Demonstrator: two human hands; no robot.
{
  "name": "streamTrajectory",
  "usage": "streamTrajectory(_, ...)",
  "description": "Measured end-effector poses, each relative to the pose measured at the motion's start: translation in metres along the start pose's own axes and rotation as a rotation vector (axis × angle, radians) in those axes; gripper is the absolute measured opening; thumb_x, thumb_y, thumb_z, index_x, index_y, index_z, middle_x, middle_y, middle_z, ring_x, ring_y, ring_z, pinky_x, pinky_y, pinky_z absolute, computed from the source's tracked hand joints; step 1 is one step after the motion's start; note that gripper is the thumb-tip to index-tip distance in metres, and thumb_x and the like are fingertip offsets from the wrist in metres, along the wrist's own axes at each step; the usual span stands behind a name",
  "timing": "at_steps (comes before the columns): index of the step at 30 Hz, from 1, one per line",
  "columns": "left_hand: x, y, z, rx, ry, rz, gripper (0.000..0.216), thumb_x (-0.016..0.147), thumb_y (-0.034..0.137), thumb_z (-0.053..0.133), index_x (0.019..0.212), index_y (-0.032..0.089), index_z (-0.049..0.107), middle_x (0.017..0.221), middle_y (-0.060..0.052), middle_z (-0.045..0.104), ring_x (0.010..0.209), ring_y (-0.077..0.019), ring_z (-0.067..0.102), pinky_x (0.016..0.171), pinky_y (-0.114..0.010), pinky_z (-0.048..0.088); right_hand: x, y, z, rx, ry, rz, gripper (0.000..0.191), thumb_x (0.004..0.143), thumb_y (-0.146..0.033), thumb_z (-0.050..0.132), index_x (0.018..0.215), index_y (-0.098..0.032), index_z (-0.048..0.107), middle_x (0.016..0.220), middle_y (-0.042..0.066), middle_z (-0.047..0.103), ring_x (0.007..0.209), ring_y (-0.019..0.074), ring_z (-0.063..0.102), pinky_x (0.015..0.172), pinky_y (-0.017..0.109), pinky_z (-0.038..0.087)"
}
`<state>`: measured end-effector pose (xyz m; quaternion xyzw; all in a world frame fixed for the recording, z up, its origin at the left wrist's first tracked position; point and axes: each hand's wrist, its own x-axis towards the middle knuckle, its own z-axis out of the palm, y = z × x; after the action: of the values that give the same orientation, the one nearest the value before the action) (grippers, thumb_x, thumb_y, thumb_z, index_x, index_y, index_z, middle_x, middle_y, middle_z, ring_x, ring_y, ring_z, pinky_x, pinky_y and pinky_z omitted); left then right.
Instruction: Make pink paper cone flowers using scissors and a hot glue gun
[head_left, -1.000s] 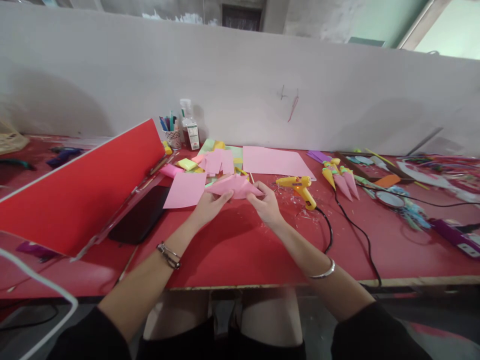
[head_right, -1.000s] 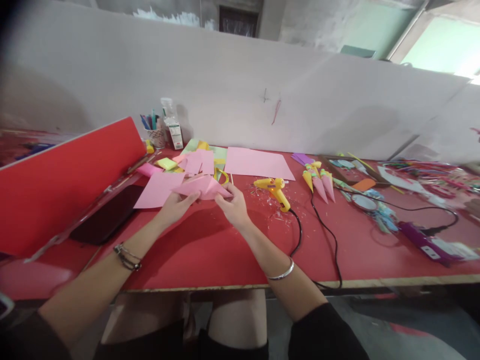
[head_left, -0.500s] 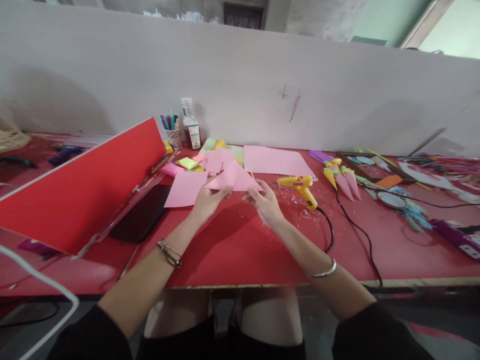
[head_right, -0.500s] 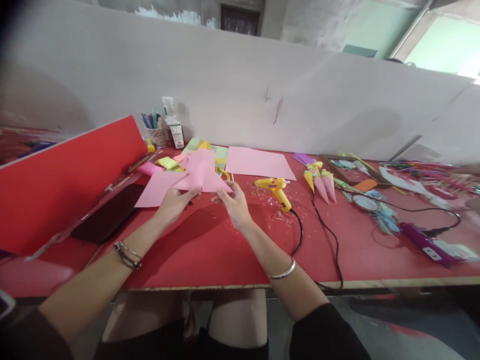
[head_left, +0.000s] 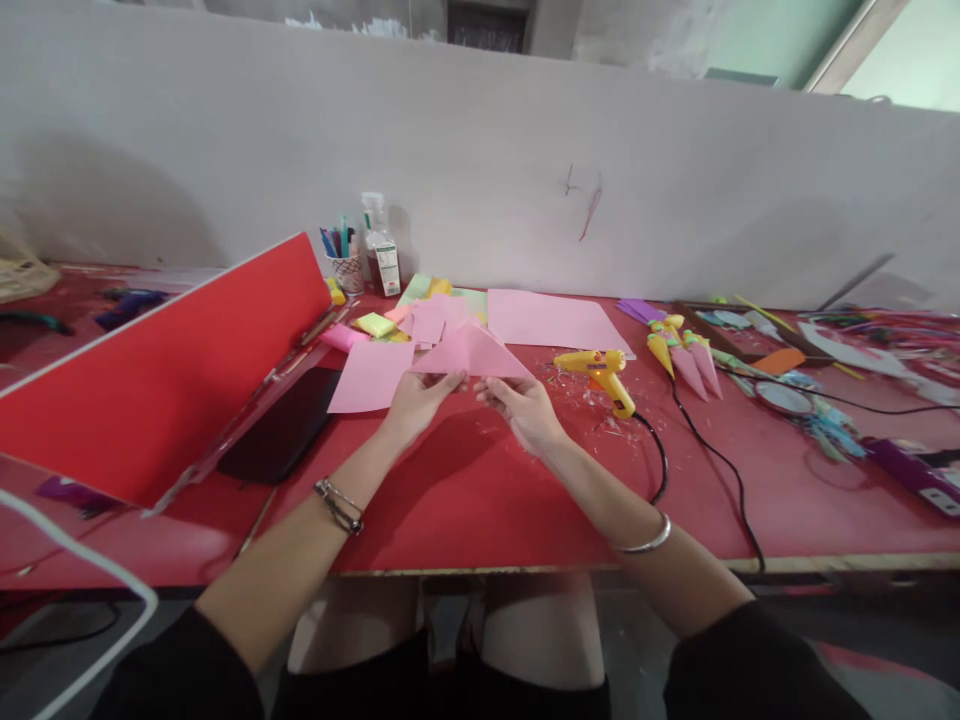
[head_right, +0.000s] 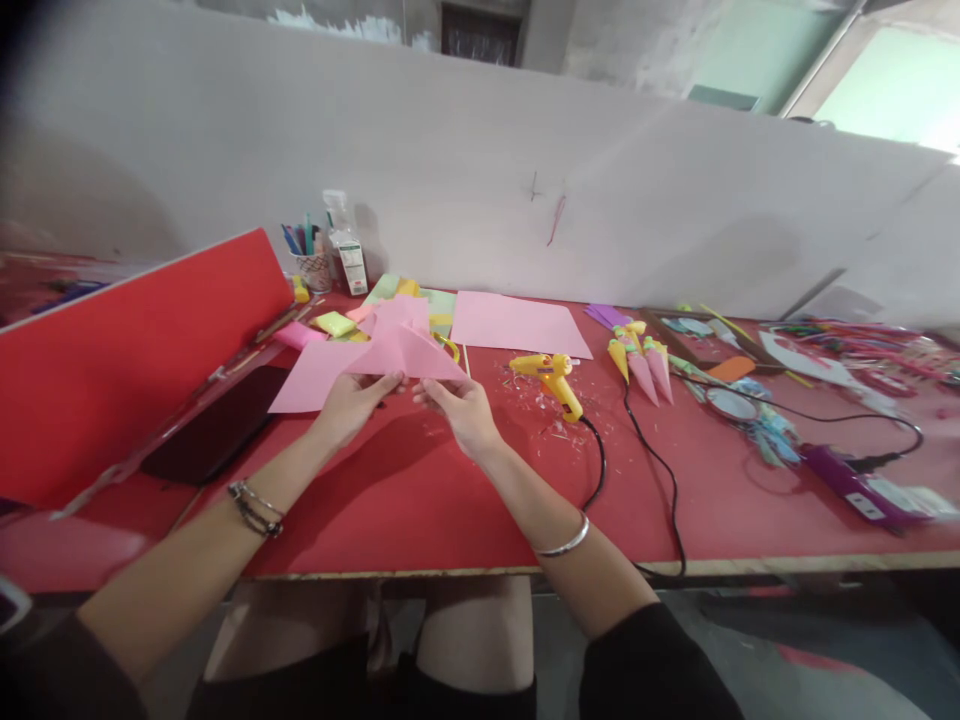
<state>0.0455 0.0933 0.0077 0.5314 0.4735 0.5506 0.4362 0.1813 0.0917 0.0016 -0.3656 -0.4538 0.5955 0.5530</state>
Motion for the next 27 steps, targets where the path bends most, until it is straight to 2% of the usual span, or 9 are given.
streamTrajectory(13, -0.0019, -0.0016, -0.0018, 0.137, -0.089, 0.180, 0.019, 0.066, 0.027, 0.058, 0.052, 0.015, 0.054, 0.052, 0.000, 0.059, 0.054, -0.0115, 0.055, 0.056, -0.022, 0.045, 0.0034, 0.0008, -0.0012, -0.245, 0.084, -0.152, 0.012, 0.056, -0.029, 0.063, 0.058, -0.017, 0.060, 0.051, -0.004, 0.056, 0.048, 0.0082, 0.048, 0.051, 0.024, 0.042)
streamTrajectory(16, -0.0022, -0.0012, -0.0031, 0.178, -0.115, 0.198, 0.021, 0.067, 0.028, 0.056, 0.051, 0.016, 0.053, 0.051, 0.000, 0.058, 0.053, -0.0112, 0.054, 0.055, -0.022, 0.044, 0.0038, 0.0008, -0.0030, -0.318, 0.049, -0.208, 0.011, 0.059, -0.029, 0.061, 0.058, -0.018, 0.060, 0.053, -0.003, 0.056, 0.052, 0.0098, 0.050, 0.053, 0.024, 0.042)
streamTrajectory(21, -0.0014, -0.0006, -0.0039, 0.258, -0.156, 0.205, 0.020, 0.069, 0.025, 0.054, 0.051, 0.016, 0.052, 0.048, 0.002, 0.054, 0.049, -0.0104, 0.050, 0.052, -0.022, 0.041, 0.0032, -0.0001, -0.0054, -0.432, -0.065, -0.300, 0.013, 0.067, -0.030, 0.056, 0.066, -0.018, 0.061, 0.069, 0.002, 0.062, 0.069, 0.0148, 0.057, 0.062, 0.027, 0.044)
streamTrajectory(27, -0.0010, -0.0040, -0.0026, 0.231, -0.225, 0.269, 0.014, 0.071, 0.025, 0.051, 0.060, 0.017, 0.049, 0.053, 0.004, 0.047, 0.051, -0.0080, 0.044, 0.053, -0.021, 0.038, 0.0019, -0.0006, -0.0036, -0.468, -0.110, -0.261, 0.014, 0.064, -0.030, 0.058, 0.067, -0.016, 0.059, 0.065, 0.000, 0.061, 0.061, 0.0128, 0.055, 0.055, 0.024, 0.043)
